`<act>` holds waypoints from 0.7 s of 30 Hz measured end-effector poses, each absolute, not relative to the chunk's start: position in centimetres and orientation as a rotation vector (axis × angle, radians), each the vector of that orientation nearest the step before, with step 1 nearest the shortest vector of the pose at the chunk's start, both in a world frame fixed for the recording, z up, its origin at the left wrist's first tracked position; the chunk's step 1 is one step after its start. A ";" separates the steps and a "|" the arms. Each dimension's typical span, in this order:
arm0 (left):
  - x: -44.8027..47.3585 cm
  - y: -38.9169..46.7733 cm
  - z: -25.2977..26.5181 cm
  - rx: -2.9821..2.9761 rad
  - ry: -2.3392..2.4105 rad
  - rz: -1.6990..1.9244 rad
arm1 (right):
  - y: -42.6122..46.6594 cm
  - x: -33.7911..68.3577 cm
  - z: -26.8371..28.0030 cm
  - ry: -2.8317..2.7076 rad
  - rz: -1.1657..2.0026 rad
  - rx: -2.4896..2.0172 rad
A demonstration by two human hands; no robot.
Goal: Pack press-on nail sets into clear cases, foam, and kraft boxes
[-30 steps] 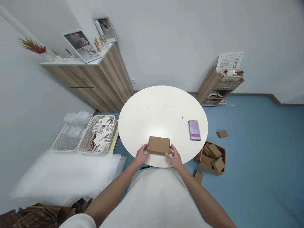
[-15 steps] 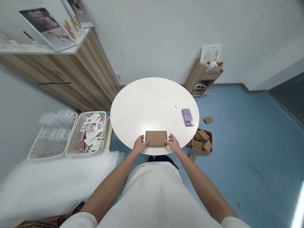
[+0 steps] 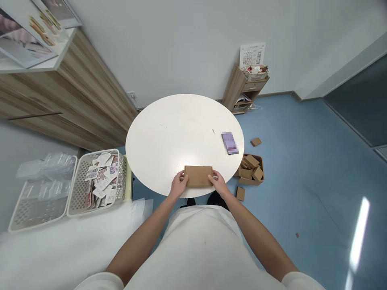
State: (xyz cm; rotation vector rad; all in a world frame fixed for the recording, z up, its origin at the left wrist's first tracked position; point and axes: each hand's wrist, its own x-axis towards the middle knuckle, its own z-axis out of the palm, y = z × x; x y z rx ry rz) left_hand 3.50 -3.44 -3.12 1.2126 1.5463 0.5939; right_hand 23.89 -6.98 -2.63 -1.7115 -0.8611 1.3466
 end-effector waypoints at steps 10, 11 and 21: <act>17.3 -2.7 -1.0 1.519 1.265 0.414 | -11.8 35.8 -3.8 -0.627 0.899 -1.950; 19.3 -2.6 -1.1 1.545 1.212 0.370 | -12.6 37.6 -4.0 -0.591 0.873 -1.961; 40.1 -1.1 -4.8 1.561 0.986 0.044 | -16.1 53.7 -5.7 -0.296 0.813 -2.021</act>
